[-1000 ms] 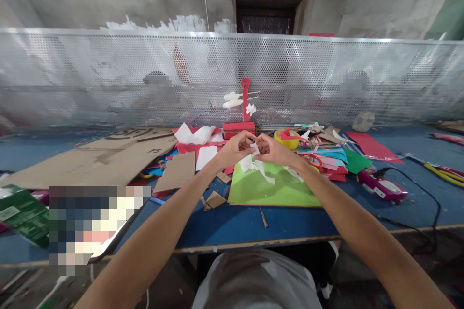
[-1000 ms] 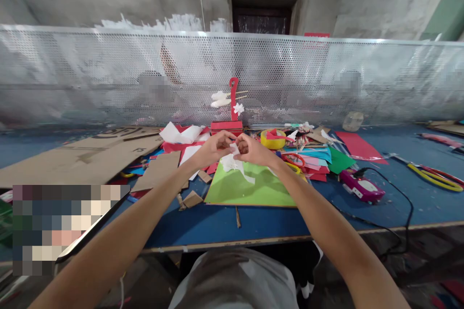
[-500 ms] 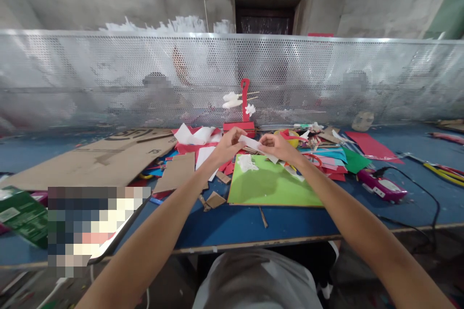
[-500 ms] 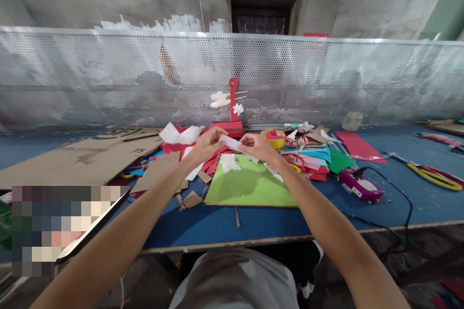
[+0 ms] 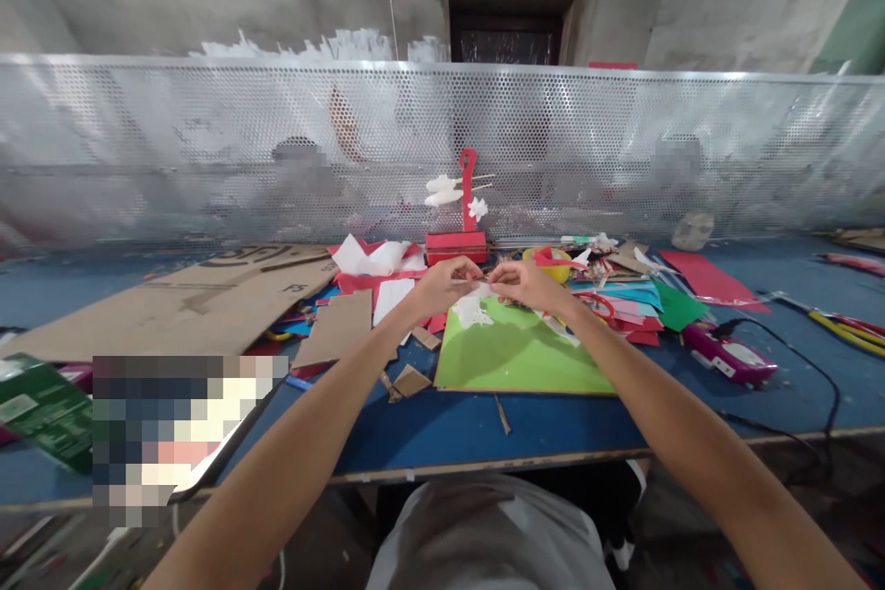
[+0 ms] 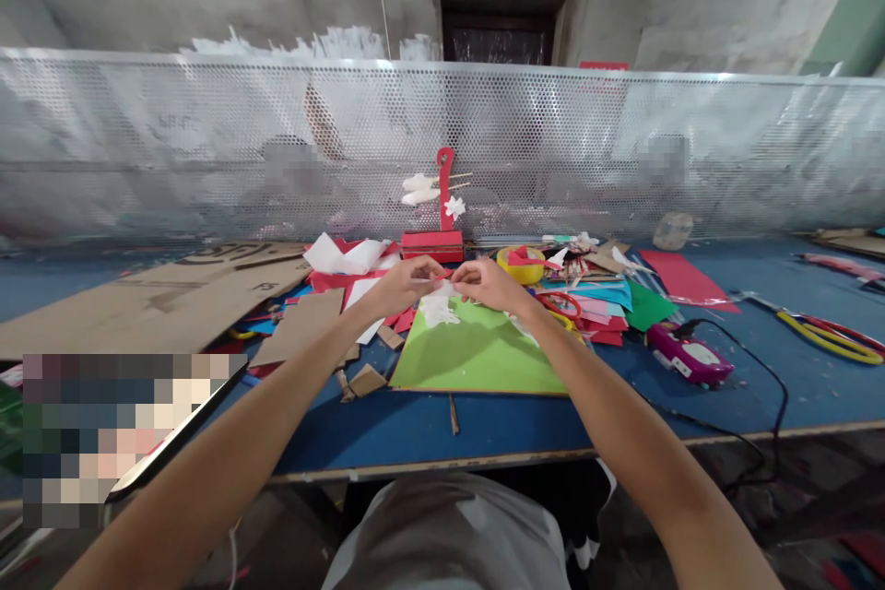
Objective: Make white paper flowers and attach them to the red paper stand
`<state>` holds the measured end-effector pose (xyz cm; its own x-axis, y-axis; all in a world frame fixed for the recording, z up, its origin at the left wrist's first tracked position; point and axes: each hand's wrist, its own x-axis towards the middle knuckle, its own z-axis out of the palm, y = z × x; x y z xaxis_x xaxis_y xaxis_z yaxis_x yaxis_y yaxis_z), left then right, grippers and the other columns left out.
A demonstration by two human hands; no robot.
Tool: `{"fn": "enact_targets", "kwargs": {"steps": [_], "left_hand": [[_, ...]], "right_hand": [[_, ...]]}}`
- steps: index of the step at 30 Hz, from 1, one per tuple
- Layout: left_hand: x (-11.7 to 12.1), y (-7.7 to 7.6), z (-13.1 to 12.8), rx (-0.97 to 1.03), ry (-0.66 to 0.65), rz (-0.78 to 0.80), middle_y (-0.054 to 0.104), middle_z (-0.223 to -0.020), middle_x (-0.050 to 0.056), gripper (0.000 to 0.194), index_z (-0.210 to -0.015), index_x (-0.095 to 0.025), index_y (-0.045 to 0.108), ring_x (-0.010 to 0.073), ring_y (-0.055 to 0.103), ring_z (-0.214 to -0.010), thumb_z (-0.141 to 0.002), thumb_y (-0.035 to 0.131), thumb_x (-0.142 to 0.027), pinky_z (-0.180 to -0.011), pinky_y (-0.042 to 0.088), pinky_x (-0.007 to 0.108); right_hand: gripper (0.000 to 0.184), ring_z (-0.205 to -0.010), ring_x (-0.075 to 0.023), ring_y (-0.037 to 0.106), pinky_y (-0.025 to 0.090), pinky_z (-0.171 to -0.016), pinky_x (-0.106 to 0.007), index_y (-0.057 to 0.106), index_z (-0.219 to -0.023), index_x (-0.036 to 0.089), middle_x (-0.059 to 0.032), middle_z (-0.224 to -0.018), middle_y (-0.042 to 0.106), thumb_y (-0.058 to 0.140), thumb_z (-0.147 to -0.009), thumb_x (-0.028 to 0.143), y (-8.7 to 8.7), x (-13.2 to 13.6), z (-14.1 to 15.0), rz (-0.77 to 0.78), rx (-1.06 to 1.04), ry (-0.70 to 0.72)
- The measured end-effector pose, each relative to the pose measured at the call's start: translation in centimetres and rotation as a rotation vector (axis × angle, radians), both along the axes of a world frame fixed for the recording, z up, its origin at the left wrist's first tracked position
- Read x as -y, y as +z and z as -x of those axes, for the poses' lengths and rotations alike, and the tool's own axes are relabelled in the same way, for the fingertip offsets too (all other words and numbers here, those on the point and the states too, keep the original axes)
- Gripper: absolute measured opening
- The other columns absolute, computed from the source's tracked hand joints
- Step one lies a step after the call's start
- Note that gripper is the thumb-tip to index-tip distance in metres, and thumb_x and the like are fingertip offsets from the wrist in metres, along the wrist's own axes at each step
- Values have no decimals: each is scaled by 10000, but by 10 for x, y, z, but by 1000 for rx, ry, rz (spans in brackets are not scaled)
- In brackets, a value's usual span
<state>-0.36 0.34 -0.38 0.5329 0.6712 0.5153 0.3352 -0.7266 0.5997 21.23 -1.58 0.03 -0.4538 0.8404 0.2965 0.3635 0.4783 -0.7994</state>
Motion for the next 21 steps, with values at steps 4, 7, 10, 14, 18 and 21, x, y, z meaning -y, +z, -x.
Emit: {"fn": "enact_targets", "kwargs": {"steps": [4,7,10,14,18,21], "left_hand": [[2,-2,0,-72,-21,35,676,-897,53,276,-1026,-167,658,144,590,-741,-835,624,-363,-648,428,249],[1,-2,1,-166,3,28,665,-807,31,264,-914,-163,689,140,557,-693,-852,588,-399,-620,388,248],[-1,-2,2,-172,26,31,621,-719,12,253,-793,-148,667,125,513,-643,-850,568,-374,-594,357,245],[-2,0,3,-101,-10,132,627,-724,21,188,-786,-146,638,121,526,-633,-822,581,-322,-586,380,239],[0,0,3,-65,-55,237,648,-743,28,151,-815,-156,628,119,544,-638,-797,605,-304,-580,394,230],[0,-1,4,-54,-91,271,650,-748,25,143,-812,-161,619,117,553,-641,-797,605,-302,-580,398,231]], "right_hand": [[173,-652,-141,622,496,-604,-271,624,-889,173,-42,-766,669,659,-820,327,1,3,1,-10,13,23],[166,-648,-138,610,494,-616,-274,587,-902,181,-31,-765,660,646,-823,315,1,5,2,-21,11,39],[139,-628,-126,586,473,-596,-263,545,-918,193,-14,-766,635,602,-845,296,2,6,2,-33,-2,57],[150,-688,-135,572,466,-639,-270,537,-964,212,-8,-809,612,581,-863,314,2,7,2,-123,23,96],[305,-786,-164,564,444,-703,-282,571,-1024,234,-8,-891,618,711,-758,285,-1,7,3,-338,166,98],[302,-800,-170,565,431,-741,-293,601,-1028,240,-8,-920,624,673,-744,169,-3,5,4,-455,241,103]]}}
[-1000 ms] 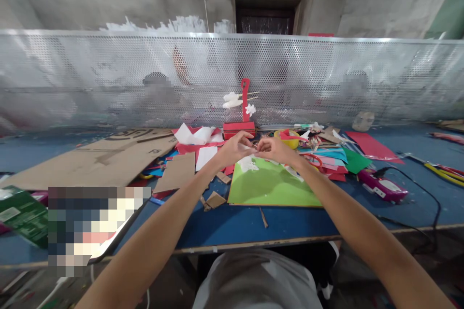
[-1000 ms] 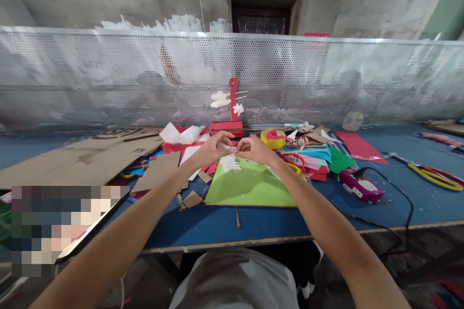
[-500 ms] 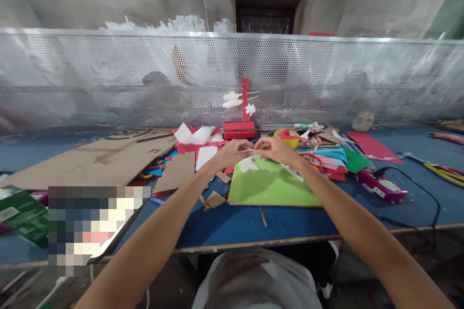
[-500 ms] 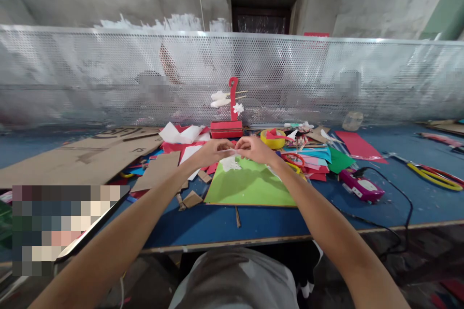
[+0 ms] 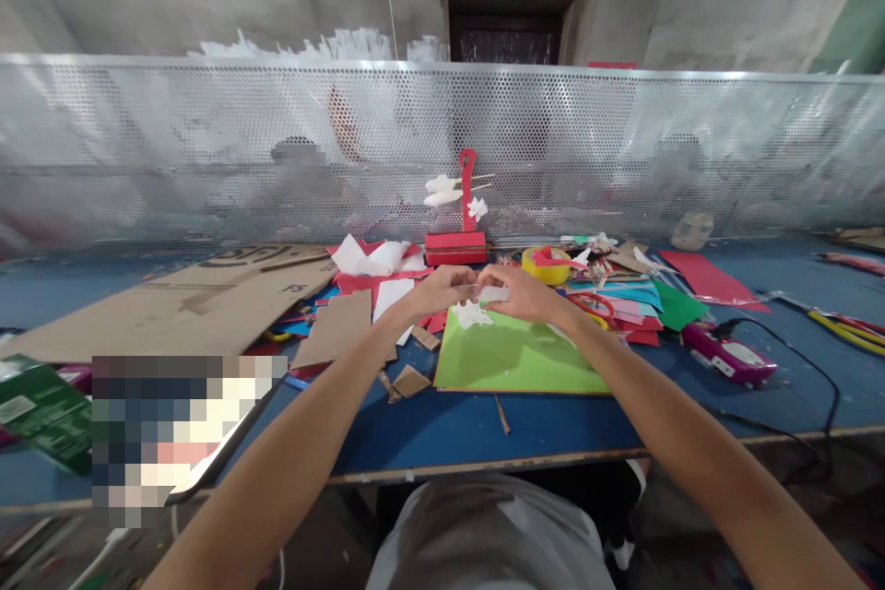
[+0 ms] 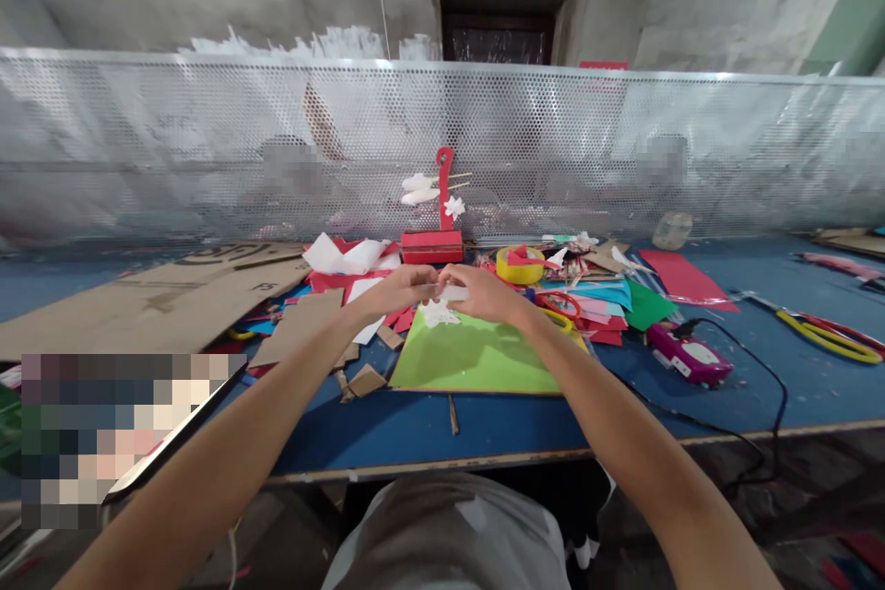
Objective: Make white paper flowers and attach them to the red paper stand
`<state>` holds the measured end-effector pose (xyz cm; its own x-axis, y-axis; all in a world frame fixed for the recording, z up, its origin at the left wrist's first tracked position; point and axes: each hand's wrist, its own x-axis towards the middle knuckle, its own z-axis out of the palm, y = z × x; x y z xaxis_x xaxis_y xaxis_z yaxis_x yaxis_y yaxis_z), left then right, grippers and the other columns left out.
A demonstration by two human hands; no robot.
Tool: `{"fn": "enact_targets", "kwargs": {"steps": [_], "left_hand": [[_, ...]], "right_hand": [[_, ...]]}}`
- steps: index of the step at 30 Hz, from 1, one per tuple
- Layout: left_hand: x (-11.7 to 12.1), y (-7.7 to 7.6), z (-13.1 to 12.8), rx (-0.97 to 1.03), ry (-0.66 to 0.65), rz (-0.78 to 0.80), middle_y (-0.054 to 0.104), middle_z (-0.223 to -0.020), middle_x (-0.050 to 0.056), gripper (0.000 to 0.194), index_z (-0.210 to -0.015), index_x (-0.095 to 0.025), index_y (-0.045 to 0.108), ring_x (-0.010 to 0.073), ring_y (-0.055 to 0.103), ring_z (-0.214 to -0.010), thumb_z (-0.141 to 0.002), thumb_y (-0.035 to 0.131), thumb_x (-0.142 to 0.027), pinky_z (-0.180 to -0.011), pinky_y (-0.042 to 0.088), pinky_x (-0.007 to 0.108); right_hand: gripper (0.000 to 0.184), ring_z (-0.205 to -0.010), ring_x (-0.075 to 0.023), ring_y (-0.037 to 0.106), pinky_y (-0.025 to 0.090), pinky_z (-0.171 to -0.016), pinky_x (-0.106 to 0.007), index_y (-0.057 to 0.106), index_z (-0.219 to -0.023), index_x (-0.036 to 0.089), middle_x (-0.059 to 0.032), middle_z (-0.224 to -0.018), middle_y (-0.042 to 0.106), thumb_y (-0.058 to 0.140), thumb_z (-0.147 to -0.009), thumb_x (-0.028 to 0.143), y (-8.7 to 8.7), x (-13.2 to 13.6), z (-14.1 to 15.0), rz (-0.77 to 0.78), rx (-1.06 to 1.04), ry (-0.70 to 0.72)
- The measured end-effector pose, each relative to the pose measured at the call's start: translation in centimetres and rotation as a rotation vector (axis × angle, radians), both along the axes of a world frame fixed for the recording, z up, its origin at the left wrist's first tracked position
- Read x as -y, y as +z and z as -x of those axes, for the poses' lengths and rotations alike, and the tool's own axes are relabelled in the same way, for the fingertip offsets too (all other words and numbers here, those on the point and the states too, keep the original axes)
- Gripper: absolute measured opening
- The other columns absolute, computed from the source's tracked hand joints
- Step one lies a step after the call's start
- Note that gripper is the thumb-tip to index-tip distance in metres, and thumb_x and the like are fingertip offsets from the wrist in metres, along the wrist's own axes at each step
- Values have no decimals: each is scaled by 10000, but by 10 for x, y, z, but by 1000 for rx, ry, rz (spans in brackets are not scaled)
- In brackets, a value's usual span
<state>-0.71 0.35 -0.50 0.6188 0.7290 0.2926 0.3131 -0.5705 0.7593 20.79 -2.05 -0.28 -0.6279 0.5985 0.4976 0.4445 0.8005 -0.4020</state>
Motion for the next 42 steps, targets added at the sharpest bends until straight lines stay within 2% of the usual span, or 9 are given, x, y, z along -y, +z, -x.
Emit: {"fn": "enact_targets", "kwargs": {"steps": [4,9,12,17,20,23,27,33,42], "left_hand": [[-3,-3,0,2,-39,50,631,-719,14,160,-831,-161,619,117,558,-626,-784,630,-313,-569,410,232],[-2,-2,-2,3,-27,71,648,-742,27,154,-805,-153,610,114,558,-631,-795,610,-307,-589,432,239],[1,0,-2,16,-38,91,650,-730,19,115,-815,-152,621,111,566,-631,-772,619,-259,-576,425,226],[5,1,-3,25,-52,120,644,-714,14,123,-812,-153,622,116,573,-628,-753,636,-260,-577,427,230],[4,0,-3,5,-47,127,645,-728,16,129,-813,-148,629,120,577,-648,-734,633,-249,-598,439,237],[1,-2,-2,0,-53,115,648,-734,19,137,-833,-149,644,121,581,-655,-742,629,-249,-605,446,238],[0,-2,-2,7,-65,99,644,-738,22,145,-848,-154,650,122,569,-652,-754,640,-264,-591,438,234],[9,2,-6,20,-80,53,571,-670,-11,101,-737,-154,611,98,499,-605,-716,655,-243,-598,387,240],[18,7,-10,59,-65,35,586,-736,-5,161,-793,-156,573,106,536,-672,-753,671,-278,-647,407,247]], "right_hand": [[293,-870,-190,574,428,-808,-316,643,-971,230,-31,-953,630,566,-741,65,-1,-4,-1,-95,8,-15],[230,-935,-211,582,434,-863,-352,663,-957,215,-54,-989,633,578,-773,105,0,-7,-6,-141,-6,-6],[167,-918,-212,589,444,-858,-362,666,-944,207,-59,-990,632,606,-795,162,1,-6,-7,-137,-24,4],[244,-967,-211,592,451,-889,-369,689,-1014,255,-48,-1044,634,641,-791,167,4,2,-5,-62,-44,66],[168,-973,-209,595,448,-903,-380,721,-958,260,-53,-1042,612,644,-821,201,3,3,-4,-54,-28,93],[100,-937,-206,597,457,-872,-369,728,-901,240,-59,-1006,610,677,-825,278,2,1,-5,-46,-31,95],[133,-814,-175,585,470,-751,-319,705,-874,212,-59,-955,627,666,-831,332,2,1,-5,-24,-81,79],[172,-635,-132,531,418,-589,-266,669,-872,191,-35,-833,661,649,-825,355,7,5,-4,115,-145,-14],[254,-694,-152,597,460,-650,-277,699,-914,189,-38,-830,685,625,-849,423,3,-2,-6,125,-268,-62]]}}
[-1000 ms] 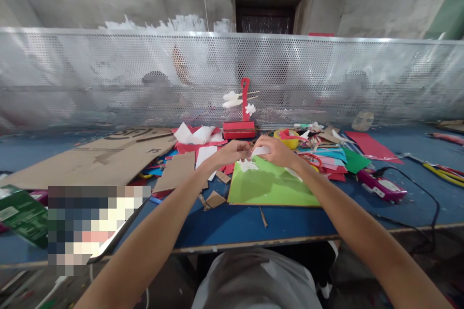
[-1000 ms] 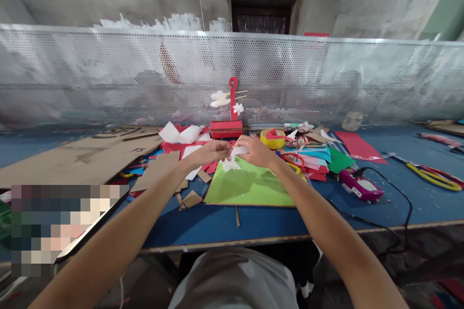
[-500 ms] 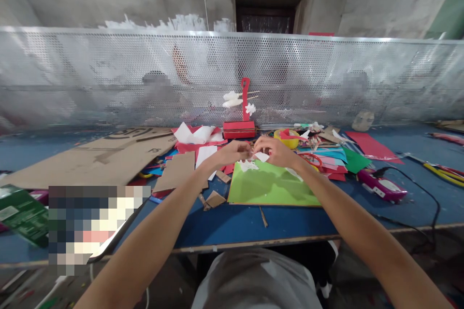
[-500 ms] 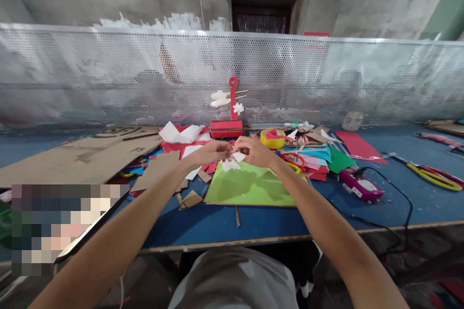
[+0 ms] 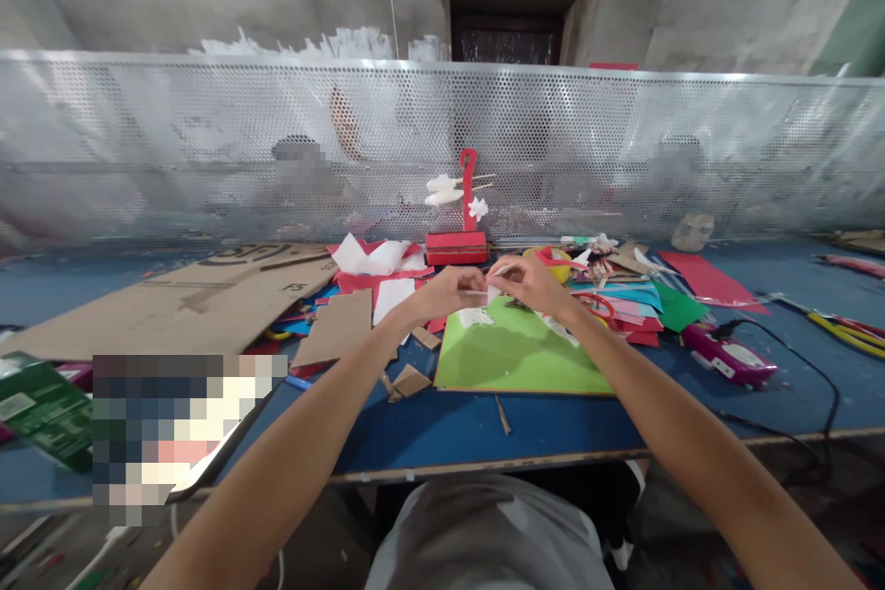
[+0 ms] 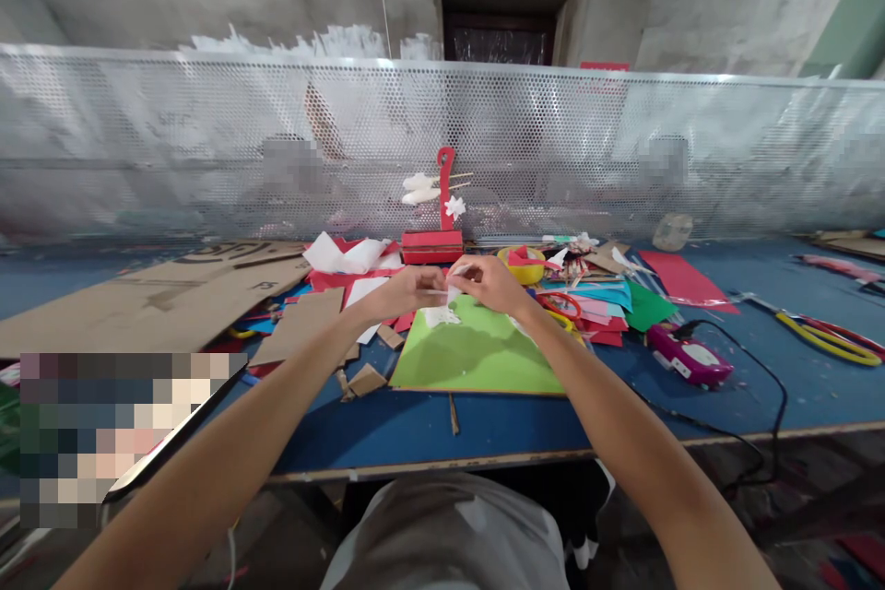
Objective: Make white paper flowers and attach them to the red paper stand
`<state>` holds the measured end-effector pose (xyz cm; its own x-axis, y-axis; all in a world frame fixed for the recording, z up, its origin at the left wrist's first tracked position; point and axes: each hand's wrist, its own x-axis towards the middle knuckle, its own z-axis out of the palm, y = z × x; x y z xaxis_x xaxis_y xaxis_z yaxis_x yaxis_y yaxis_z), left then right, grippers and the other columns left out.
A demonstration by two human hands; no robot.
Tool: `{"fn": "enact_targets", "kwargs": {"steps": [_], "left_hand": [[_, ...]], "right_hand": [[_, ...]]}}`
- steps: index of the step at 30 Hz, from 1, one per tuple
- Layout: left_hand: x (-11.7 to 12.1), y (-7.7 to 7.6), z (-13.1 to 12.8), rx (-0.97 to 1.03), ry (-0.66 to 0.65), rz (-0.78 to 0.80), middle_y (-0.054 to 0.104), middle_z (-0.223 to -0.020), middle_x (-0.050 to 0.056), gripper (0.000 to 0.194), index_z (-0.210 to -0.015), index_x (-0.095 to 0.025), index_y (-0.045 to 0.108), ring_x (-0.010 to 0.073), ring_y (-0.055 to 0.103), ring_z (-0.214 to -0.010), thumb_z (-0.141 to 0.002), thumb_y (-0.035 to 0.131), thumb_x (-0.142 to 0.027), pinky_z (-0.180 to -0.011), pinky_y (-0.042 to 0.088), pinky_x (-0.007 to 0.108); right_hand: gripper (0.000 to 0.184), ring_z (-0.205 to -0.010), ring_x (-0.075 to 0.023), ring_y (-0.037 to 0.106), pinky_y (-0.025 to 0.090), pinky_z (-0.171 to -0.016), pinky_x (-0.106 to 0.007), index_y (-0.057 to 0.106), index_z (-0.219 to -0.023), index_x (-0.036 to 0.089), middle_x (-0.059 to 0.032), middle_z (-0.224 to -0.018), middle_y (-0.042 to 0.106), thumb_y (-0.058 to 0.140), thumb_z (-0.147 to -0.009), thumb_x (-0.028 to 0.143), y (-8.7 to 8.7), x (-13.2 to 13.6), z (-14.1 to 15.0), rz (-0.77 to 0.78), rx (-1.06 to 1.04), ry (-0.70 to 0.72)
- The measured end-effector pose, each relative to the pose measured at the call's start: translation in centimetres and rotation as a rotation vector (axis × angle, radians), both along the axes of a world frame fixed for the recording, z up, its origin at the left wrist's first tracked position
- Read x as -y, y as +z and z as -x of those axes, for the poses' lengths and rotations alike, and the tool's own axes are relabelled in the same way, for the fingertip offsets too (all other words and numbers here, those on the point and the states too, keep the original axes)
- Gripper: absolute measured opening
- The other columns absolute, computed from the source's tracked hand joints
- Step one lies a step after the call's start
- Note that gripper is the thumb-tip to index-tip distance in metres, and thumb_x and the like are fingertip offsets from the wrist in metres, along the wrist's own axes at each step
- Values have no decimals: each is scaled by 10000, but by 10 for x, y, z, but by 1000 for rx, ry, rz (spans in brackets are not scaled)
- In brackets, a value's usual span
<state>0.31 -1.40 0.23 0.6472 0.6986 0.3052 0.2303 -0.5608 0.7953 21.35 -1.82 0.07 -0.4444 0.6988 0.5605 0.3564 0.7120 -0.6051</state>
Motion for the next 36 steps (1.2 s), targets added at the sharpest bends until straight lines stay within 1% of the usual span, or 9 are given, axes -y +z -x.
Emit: {"fn": "enact_targets", "kwargs": {"steps": [4,7,10,13,18,21,26,30,36], "left_hand": [[0,-1,-1,17,-31,-23,598,-771,1,180,-845,-156,550,107,547,-705,-776,664,-277,-657,412,239],[-1,-4,-1,61,-72,-27,580,-756,-9,180,-888,-162,525,96,530,-681,-793,646,-255,-639,403,229],[-1,-5,-2,121,-82,-38,567,-758,-15,210,-912,-173,496,93,522,-676,-787,654,-232,-634,406,227],[-1,-6,-4,175,-85,-55,547,-769,-21,237,-903,-179,482,88,518,-683,-769,674,-210,-649,417,228],[-1,-6,-5,198,-103,-94,562,-874,6,208,-940,-166,547,78,515,-698,-784,674,-221,-652,422,223],[-3,-8,-4,156,-77,-144,596,-914,28,208,-986,-160,606,87,529,-718,-800,661,-234,-674,434,234],[-7,-9,-4,110,22,-210,632,-834,22,199,-998,-160,661,85,515,-656,-822,641,-251,-631,420,230],[-8,-9,-4,123,52,-190,638,-793,20,201,-982,-155,670,86,516,-625,-826,645,-279,-586,396,221],[-5,-7,-5,137,57,-146,620,-771,14,173,-896,-144,623,97,541,-653,-800,664,-282,-615,413,228]], "right_hand": [[248,-774,-173,629,484,-706,-293,730,-910,193,-56,-873,700,611,-865,405,1,-2,-1,-60,-57,1],[251,-797,-181,630,488,-711,-298,741,-907,196,-70,-904,703,605,-870,404,3,-1,-1,-89,-75,-23],[265,-724,-168,609,475,-661,-288,732,-908,188,-61,-856,699,598,-870,414,4,1,-1,-62,-67,-57],[257,-668,-155,583,459,-627,-278,703,-887,177,-44,-791,682,602,-863,413,3,0,-1,-15,-71,-59],[227,-665,-157,588,462,-625,-278,645,-944,178,-33,-770,665,609,-845,380,-2,-5,-1,42,-77,-50],[251,-673,-159,595,460,-608,-271,616,-1032,185,-32,-786,664,610,-827,329,-5,-7,-1,80,-77,-37],[318,-700,-159,610,453,-595,-255,584,-1080,184,-32,-798,662,646,-786,286,-5,-6,1,155,-62,-16],[358,-724,-163,618,453,-602,-254,578,-1073,174,-44,-839,668,691,-759,303,-1,-1,3,193,-53,1],[352,-736,-163,608,453,-610,-263,583,-1070,180,-46,-856,660,687,-779,348,1,2,4,195,-21,7]]}}
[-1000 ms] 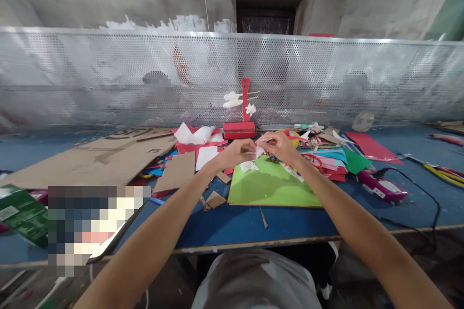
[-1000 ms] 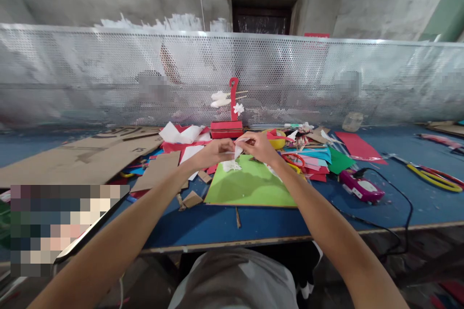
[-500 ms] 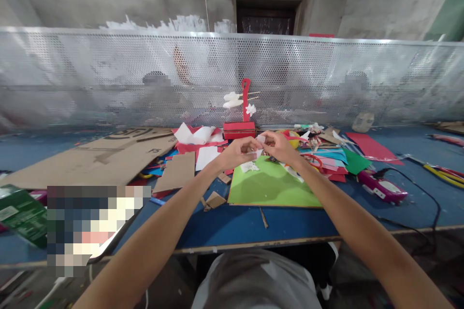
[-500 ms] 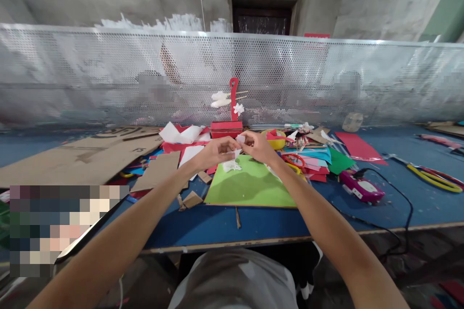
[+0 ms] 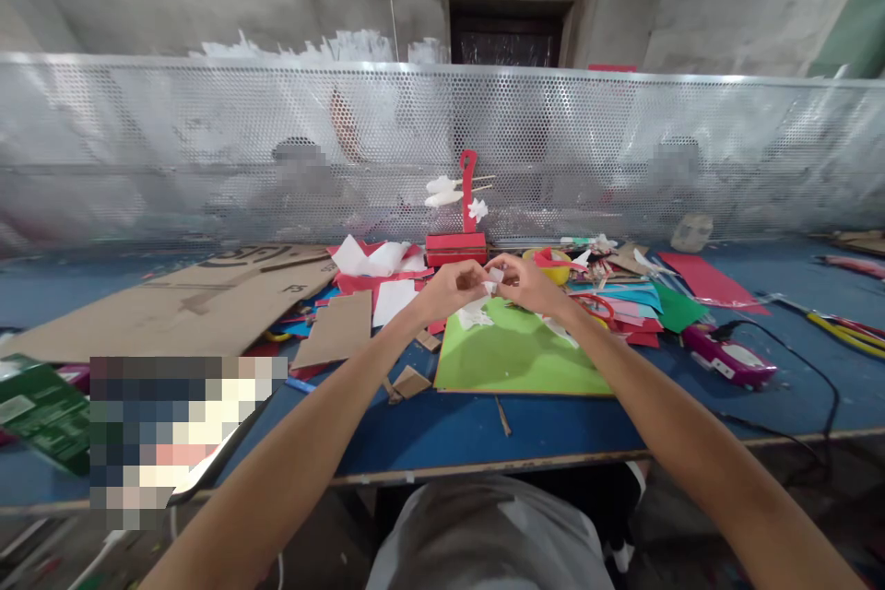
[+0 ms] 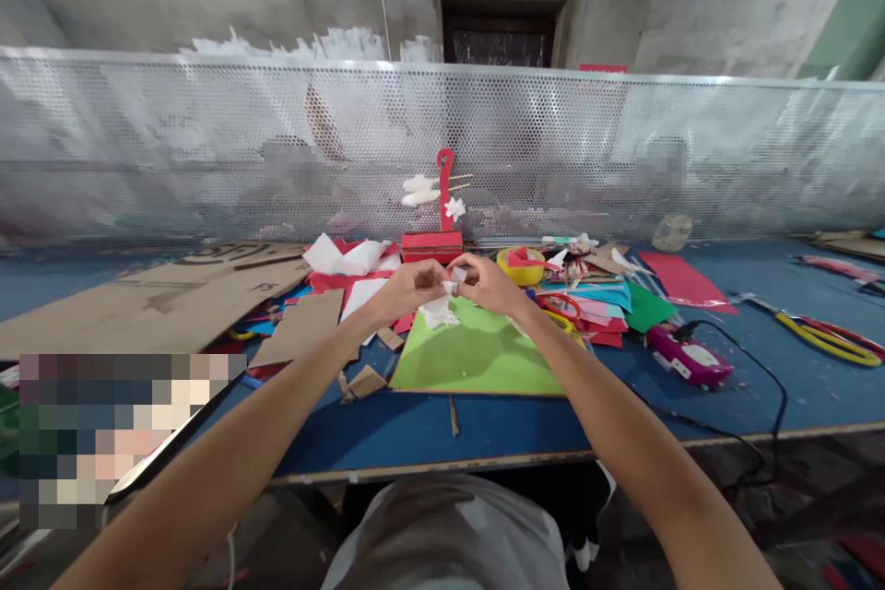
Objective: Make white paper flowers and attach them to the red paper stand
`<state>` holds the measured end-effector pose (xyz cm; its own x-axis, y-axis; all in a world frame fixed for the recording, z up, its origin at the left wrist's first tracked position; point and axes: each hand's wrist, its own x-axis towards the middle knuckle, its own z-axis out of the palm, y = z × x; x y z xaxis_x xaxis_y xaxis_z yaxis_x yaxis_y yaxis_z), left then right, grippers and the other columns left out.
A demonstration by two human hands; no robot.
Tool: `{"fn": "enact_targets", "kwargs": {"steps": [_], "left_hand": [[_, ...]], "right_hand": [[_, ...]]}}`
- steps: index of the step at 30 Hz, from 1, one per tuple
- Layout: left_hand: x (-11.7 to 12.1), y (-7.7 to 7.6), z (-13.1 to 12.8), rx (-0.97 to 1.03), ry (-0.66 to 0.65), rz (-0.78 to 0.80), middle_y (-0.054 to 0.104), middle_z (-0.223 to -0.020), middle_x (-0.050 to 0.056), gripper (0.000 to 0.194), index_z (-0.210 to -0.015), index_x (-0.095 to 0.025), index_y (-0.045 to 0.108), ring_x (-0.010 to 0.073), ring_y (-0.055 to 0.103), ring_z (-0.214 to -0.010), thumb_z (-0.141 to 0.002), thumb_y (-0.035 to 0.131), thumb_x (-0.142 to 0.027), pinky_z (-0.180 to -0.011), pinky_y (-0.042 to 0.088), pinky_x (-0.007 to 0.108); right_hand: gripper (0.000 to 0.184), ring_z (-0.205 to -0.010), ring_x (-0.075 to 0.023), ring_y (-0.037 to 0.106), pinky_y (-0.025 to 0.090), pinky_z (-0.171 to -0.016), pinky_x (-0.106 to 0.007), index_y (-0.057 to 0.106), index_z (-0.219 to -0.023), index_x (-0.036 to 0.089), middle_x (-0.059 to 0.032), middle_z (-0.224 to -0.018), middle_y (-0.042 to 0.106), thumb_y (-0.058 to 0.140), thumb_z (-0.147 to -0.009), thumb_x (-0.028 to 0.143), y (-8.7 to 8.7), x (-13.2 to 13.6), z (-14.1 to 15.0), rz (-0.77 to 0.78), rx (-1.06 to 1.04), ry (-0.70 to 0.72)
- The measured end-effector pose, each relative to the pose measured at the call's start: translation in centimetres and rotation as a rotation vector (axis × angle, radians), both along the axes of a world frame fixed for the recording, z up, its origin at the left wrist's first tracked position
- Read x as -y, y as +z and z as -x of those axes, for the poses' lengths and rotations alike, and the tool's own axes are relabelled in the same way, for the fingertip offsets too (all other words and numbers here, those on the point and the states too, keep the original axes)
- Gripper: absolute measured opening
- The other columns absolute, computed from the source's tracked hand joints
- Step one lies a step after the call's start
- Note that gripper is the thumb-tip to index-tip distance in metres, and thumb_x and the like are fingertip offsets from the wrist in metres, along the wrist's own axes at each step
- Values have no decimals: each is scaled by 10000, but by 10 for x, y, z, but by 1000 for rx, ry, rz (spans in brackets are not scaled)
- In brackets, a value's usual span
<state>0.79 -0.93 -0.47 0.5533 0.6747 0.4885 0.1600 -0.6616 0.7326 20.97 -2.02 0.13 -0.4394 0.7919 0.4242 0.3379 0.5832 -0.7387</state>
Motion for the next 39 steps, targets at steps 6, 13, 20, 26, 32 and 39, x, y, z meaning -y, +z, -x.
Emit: {"fn": "enact_targets", "kwargs": {"steps": [6,13,20,26,32,39], "left_hand": [[1,4,0,17,59,-44,622,-827,25,134,-834,-151,591,117,574,-741,-776,664,-247,-728,469,268],[-8,0,3,146,82,49,571,-733,-8,233,-846,-161,533,92,527,-634,-772,686,-321,-595,420,222],[-9,-2,2,149,119,59,503,-681,-29,279,-823,-163,513,80,465,-592,-786,675,-386,-560,373,217],[-11,-2,2,152,186,-30,504,-721,-23,191,-833,-168,491,89,475,-624,-786,641,-276,-581,382,225],[-11,0,6,31,218,-145,594,-822,15,227,-1025,-159,580,119,549,-723,-797,575,-163,-661,426,246],[-6,2,6,-106,241,-195,667,-849,36,230,-1021,-157,651,128,581,-715,-824,535,-135,-661,437,256]], "right_hand": [[221,-671,-134,549,456,-630,-276,617,-959,171,-29,-799,615,622,-847,361,-4,-4,0,-94,78,2],[365,-987,-180,604,513,-865,-344,534,-1165,215,-86,-1120,614,657,-847,346,-4,-2,3,-120,-39,2],[417,-923,-205,666,543,-805,-358,508,-1159,224,-68,-996,680,687,-822,391,-9,3,13,38,-78,57],[268,-820,-183,670,524,-755,-321,588,-990,183,-53,-879,692,680,-802,350,-16,-6,14,-4,-100,-18],[194,-756,-165,641,505,-711,-301,655,-889,162,-57,-852,685,622,-829,344,-13,-10,8,-45,-23,-49],[160,-739,-173,646,505,-678,-294,689,-880,159,-60,-826,695,592,-825,275,-13,-9,8,-50,39,-46]]}}
